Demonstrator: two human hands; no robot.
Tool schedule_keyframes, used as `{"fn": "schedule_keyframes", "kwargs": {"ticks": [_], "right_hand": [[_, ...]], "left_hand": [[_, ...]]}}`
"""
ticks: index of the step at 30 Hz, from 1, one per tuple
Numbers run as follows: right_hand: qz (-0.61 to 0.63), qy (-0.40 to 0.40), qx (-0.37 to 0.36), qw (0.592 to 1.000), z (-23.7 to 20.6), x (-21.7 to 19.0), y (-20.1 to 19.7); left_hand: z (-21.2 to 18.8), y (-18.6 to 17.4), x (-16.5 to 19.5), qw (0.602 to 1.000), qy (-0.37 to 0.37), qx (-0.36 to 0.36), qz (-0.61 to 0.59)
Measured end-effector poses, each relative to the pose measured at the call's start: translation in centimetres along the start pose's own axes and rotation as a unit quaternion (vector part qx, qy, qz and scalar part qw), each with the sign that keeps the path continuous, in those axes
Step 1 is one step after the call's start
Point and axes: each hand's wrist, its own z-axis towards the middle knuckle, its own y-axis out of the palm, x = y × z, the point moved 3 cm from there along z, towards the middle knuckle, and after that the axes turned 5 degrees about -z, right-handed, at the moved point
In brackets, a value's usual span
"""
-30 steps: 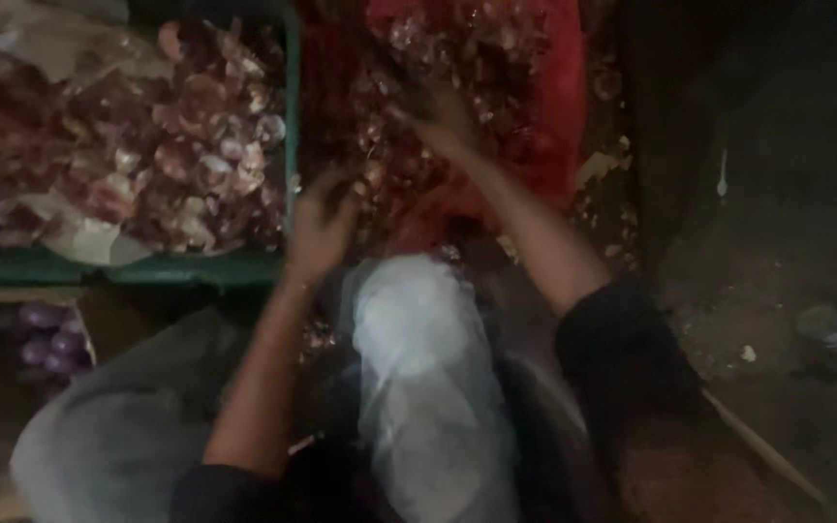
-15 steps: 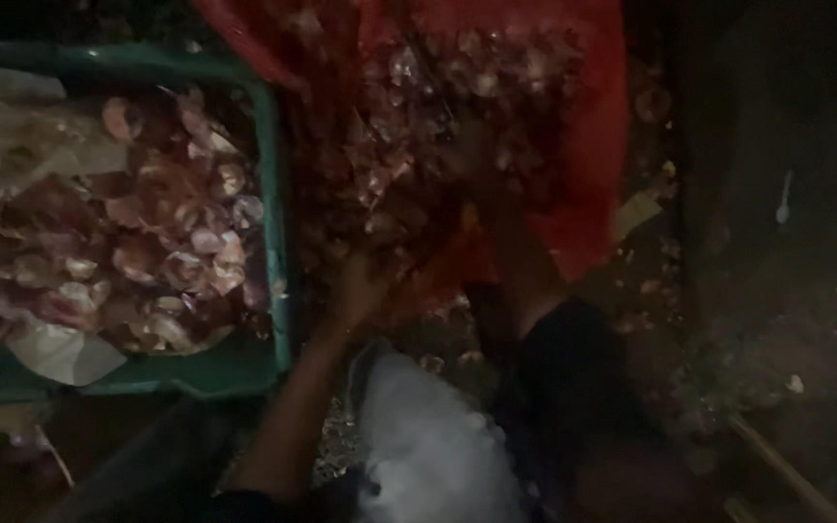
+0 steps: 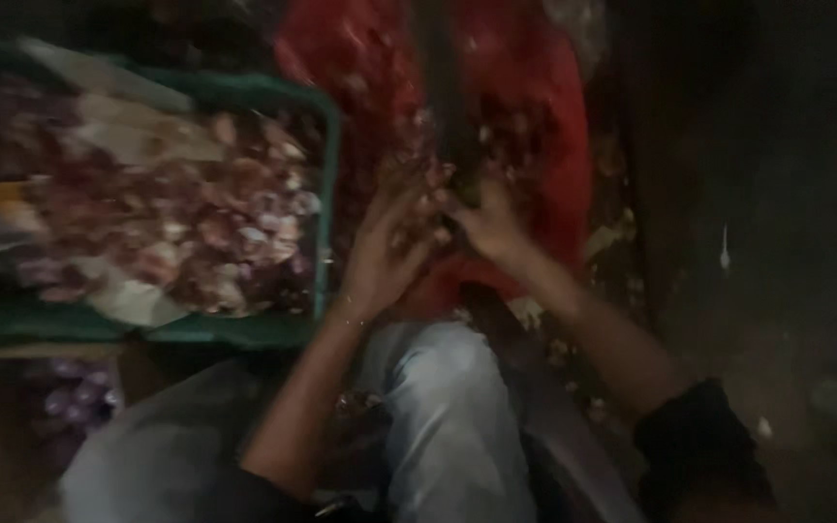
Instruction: The person sits on a low chair and peels red onions using a knife. They remove the outer layers and place the peels into a green basket while holding the onion in their left hand.
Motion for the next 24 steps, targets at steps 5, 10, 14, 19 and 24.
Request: {"fn": "schedule_keyframes", "kwargs": {"ticks": [5,10,14,19,24], "right_hand": [[0.094,0.130,-0.077,0.984,2.6,-8.6,7.0],[0.021,-0.221,-0.121,0.967,1.5,-17.6,12.8],[0.106,0.103,-0.245,0.958,-5.2,-20.3,15.4],[0.116,0.145,-0.285,0.940,-11.9,-23.3,17.8],[0.149,0.132,-0.284,0.938,-12.9,-25.5,20.0]], "left_hand": [[-3.6,-9.8,7.0,0.991,-0.038,0.129,-0.027],[-12.1,-18.1,6.2,0.906,-0.118,0.303,-0.271],[-14.3,-20.1,2.1,0.784,-0.129,0.375,-0.478],[-13.5,-19.7,-1.6,0.662,-0.068,0.392,-0.636],[-13.3,-18.9,0.3,0.660,-0.048,0.295,-0.689]]}}
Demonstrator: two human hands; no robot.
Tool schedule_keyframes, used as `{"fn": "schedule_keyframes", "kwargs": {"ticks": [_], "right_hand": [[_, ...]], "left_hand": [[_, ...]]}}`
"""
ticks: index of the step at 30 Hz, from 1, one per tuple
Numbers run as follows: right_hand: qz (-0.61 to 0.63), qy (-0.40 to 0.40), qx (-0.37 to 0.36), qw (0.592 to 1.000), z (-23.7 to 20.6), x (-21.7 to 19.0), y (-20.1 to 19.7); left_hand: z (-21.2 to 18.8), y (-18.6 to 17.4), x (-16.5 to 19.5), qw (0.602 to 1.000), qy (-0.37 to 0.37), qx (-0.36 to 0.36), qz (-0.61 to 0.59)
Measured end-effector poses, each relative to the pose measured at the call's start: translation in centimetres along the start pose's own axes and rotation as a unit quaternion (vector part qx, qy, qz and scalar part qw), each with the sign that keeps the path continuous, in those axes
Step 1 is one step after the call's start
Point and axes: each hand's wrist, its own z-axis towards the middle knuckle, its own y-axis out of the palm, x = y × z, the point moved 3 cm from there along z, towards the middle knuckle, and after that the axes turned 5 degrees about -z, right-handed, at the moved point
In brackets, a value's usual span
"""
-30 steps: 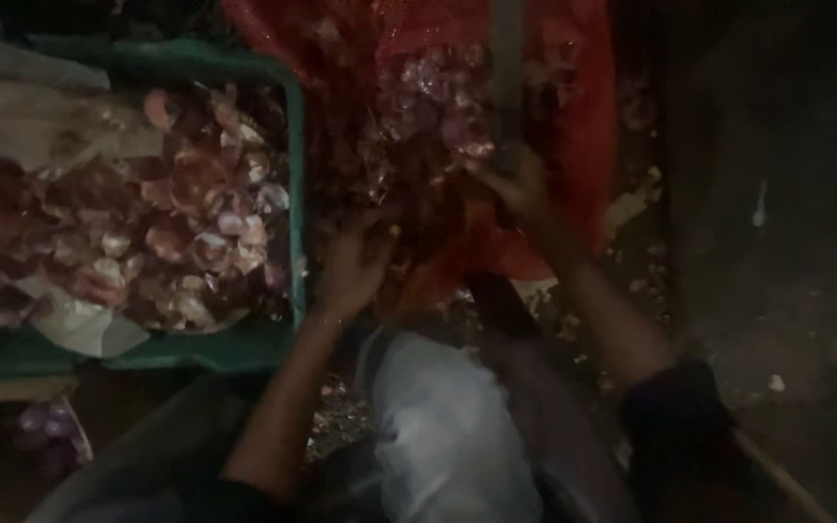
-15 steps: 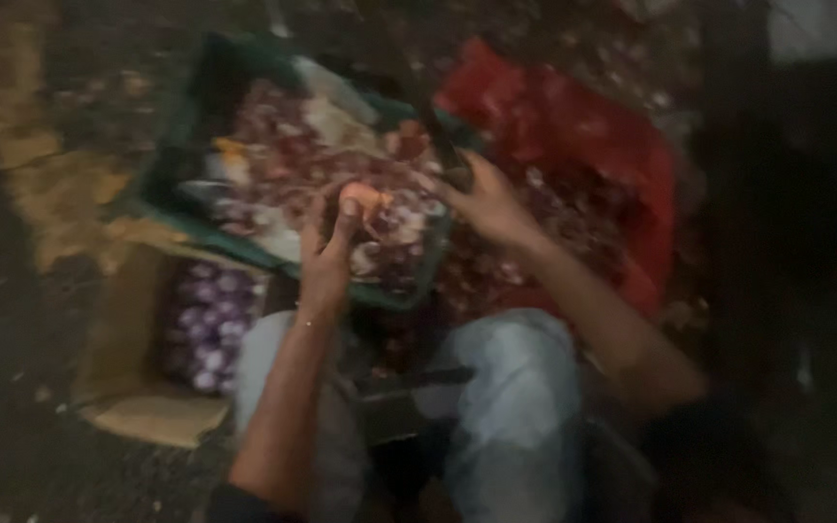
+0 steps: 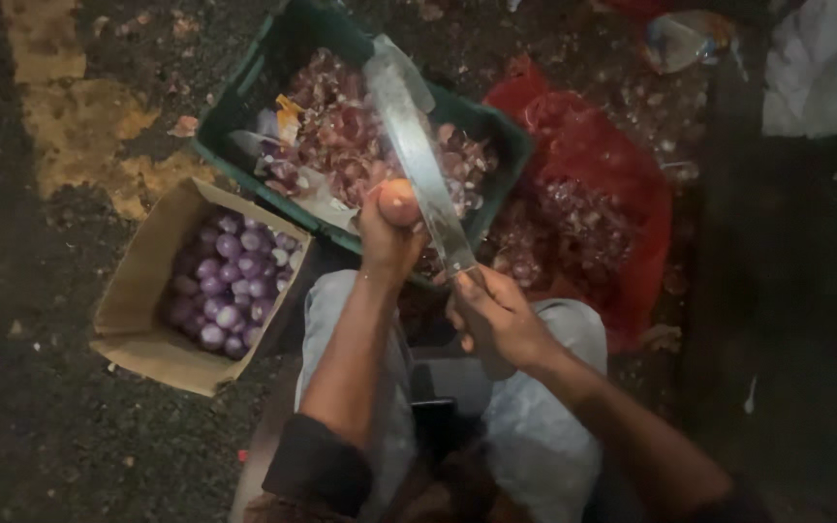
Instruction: The person sits on a low chair and peels red onions using a knife. They remove the outer layers and place the peels into a green basket while holding the onion in their left hand.
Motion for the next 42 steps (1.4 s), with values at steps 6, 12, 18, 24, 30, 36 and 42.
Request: {"fn": "schedule_keyframes", "kwargs": {"ticks": [6,12,18,24,30,36,42], "right_hand": [[0.046,-0.049,0.062,0.996,3.4,-0.4,1.6],[0.087,-0.036,0.066,0.993,2.3,1.4,2.4],[0.066,-0.039,0.121,0.990,3.9,0.8,0.3],[-0.258,-0.277,0.351,0.857,2.8,-2.6,-2.8],[-0.126,-0.151,0.300,0.933,3.9,0.1,-5.7],[-0.173,-0.165,0.285,0.928,4.5,0.4,-7.5],[0.052,-0.035,0.132,0.989,0.9,2.6,-4.9]], "left_hand": [[-0.8,2.7,0.3,0.996,-0.006,-0.073,0.045],[0.1,0.3,-1.3,0.999,-0.005,-0.040,0.010],[0.2,-0.3,-2.9,0.967,-0.010,-0.018,0.256],[-0.9,4.1,-3.9,0.913,0.026,-0.163,0.373],[0.1,4.5,-3.4,0.872,0.120,-0.112,0.462],[1.2,2.8,-2.4,0.943,0.088,0.002,0.322],[0.7,3.9,-1.9,0.970,0.054,-0.029,0.235]]}}
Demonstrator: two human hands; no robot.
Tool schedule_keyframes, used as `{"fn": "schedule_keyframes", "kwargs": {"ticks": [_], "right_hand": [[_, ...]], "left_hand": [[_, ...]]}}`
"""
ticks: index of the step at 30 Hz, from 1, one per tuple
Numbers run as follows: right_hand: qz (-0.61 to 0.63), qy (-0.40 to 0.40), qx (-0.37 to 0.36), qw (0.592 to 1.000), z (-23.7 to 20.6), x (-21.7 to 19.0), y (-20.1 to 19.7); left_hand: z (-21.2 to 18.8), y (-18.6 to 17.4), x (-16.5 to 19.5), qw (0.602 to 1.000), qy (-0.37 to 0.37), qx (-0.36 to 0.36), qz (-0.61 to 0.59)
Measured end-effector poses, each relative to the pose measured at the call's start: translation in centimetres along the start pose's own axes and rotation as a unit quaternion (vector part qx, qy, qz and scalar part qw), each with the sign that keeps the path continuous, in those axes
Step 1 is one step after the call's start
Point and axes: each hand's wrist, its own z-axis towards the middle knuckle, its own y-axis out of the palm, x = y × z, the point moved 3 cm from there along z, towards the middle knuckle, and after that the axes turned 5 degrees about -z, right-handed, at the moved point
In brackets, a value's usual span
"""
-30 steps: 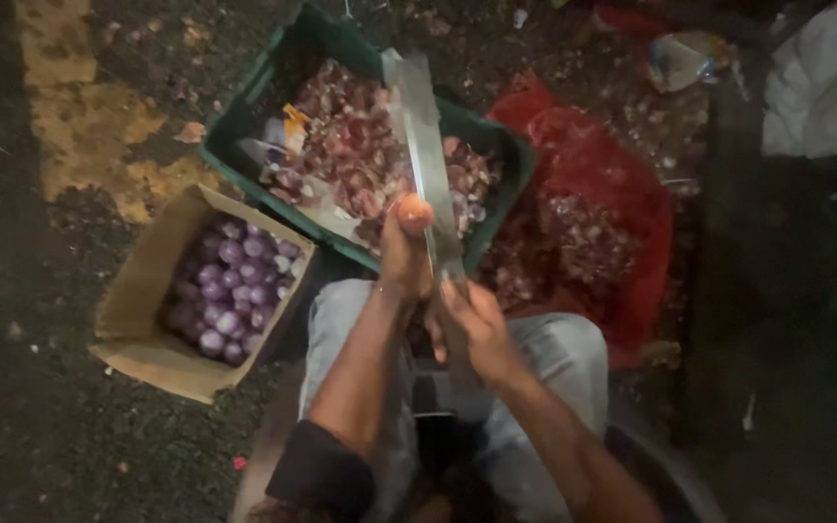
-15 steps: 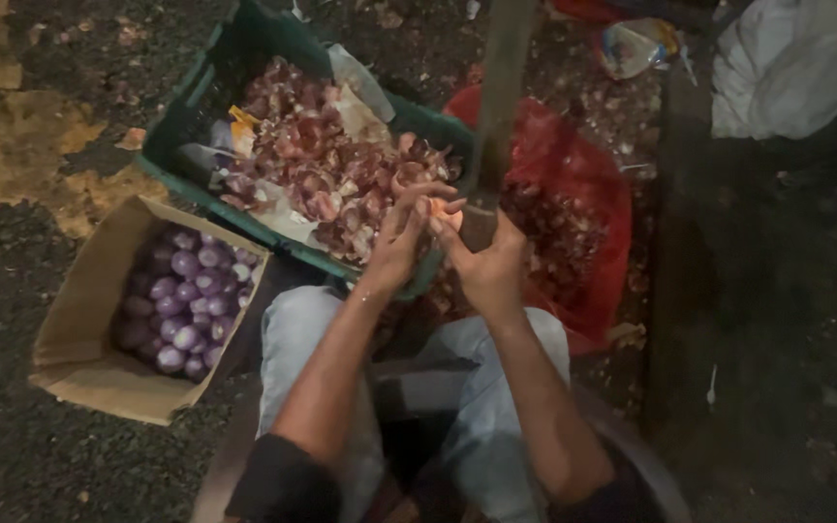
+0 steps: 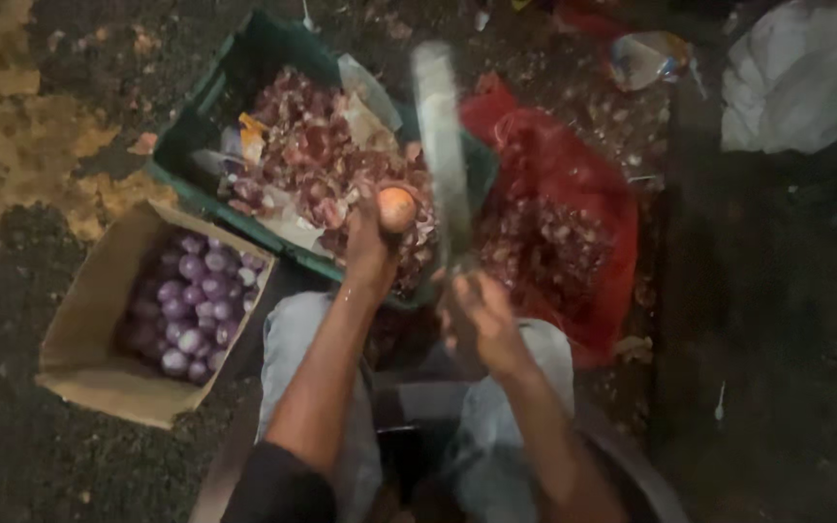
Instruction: The person sits on a low chair and peels red onions using a knife. They remove the outer layers and place the peels into a green basket while holding the onion in their left hand.
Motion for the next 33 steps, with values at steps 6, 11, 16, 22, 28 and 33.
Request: {"fn": "schedule_keyframes", "kwargs": {"ticks": [6,11,16,22,28,33], "right_hand": [[0.047,0.019,-0.051,0.997,-1.9,2.7,2.6],[0.041,0.008,-0.023,0.999,0.0,1.3,3.0],[0.046,0.026,-0.035,0.998,-0.6,1.9,5.1],[0.079,-0.006,0.004,0.997,0.1,1.8,4.8],[-0.240,-0.261,0.205,0.912,1.4,-2.3,3.2],[-0.120,-0.173,0.207,0.955,4.5,-1.7,0.2]], "left_hand": [[-0.7,-0.6,-0.1,0.994,-0.049,0.012,-0.101],[-0.8,-0.4,-0.8,0.970,-0.163,-0.027,-0.176],[-1.1,-0.5,-0.6,0.954,-0.175,0.082,-0.228],[-2.1,1.0,-2.7,0.973,-0.224,-0.031,-0.054],[-1.0,1.1,-2.5,0.992,-0.077,-0.052,0.079],[-1.0,1.9,-2.5,0.989,0.003,-0.075,0.125]]}}
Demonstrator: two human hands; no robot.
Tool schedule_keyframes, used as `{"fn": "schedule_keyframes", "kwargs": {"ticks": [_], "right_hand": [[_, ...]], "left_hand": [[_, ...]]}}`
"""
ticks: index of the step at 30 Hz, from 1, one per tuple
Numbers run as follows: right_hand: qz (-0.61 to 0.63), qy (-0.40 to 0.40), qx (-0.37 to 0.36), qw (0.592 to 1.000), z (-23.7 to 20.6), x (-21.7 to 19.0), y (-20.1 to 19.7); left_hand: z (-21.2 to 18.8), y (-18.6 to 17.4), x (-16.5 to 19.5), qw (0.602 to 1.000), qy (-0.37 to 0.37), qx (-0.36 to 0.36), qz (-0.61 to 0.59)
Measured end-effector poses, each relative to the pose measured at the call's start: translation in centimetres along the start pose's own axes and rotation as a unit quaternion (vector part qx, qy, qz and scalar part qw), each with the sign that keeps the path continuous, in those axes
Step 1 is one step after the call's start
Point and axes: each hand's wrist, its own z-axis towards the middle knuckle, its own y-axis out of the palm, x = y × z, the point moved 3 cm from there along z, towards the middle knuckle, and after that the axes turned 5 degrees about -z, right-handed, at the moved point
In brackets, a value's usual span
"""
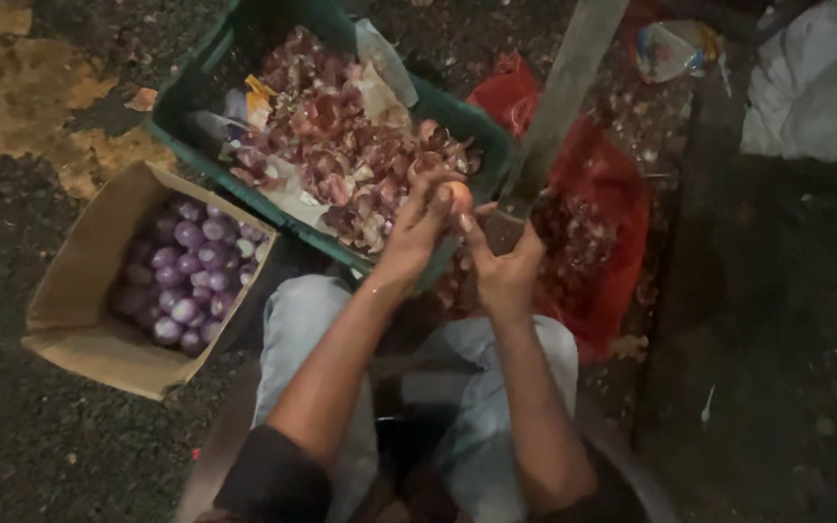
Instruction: The person sits on a low chair and peels red onions using a knife. They remove the outer layers and place the peels into a green basket while holding the onion in their left hand.
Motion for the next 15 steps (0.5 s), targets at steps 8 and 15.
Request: {"fn": "schedule_keyframes", "kwargs": {"ticks": [8,15], "right_hand": [[-0.011,0.021,-0.039,0.999,0.9,4.2,0.6],[0.179,0.086,-0.061,0.978,2.2,5.7,-0.7]], "left_hand": [[1.2,-2.0,1.2,0.991,-0.007,0.129,-0.038],[0.4,0.0,3.4,0.996,0.018,0.012,0.082]]}}
